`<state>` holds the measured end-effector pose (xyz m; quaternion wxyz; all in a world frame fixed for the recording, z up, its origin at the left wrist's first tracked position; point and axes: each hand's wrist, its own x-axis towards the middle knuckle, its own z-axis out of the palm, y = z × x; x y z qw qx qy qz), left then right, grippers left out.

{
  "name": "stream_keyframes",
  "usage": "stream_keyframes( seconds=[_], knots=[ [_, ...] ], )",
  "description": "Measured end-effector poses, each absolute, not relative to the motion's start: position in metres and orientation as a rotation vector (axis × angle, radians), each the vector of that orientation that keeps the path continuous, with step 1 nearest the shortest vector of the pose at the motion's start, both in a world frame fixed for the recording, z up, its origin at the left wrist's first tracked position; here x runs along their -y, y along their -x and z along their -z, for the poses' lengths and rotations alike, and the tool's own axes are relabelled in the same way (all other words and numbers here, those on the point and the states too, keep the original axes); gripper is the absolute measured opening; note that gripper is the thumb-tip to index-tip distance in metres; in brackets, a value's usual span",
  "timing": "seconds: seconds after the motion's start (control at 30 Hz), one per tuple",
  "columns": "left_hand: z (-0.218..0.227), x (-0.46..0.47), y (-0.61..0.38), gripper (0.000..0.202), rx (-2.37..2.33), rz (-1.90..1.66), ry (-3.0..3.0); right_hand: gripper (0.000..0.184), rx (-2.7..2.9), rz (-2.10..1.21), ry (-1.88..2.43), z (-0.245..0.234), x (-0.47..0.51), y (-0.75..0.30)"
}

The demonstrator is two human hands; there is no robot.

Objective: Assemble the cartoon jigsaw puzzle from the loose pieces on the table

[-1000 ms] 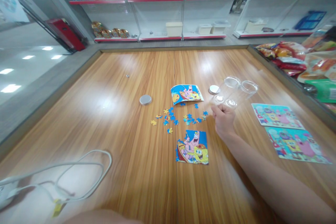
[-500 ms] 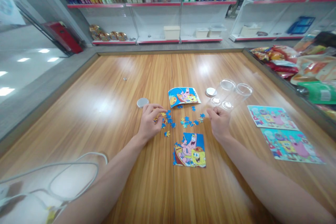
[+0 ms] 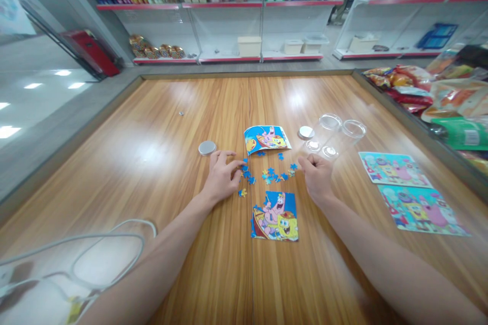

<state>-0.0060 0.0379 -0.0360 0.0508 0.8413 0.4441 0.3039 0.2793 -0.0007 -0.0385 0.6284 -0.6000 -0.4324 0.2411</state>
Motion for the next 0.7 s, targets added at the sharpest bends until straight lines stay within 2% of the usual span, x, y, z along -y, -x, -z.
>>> stream_keyframes(
  seconds=[0.13, 0.3, 0.7],
  knots=[
    [0.0364, -0.0377, 0.0057, 0.022, -1.356, -0.927, -2.557, 0.040, 1.002, -0.550, 1.382, 0.0393, 0.0006, -0.2799],
    [0.0361, -0.0381, 0.0048, 0.008, -1.387, -0.949, -2.538, 0.041, 1.012, -0.549, 1.386, 0.0401, 0.0006, -0.2805],
    [0.0278, -0.0342, 0.0054, 0.019, -1.348, -0.794, -2.571, 0.041, 1.024, -0.541, 1.404, 0.0369, 0.0011, -0.2790]
  ],
)
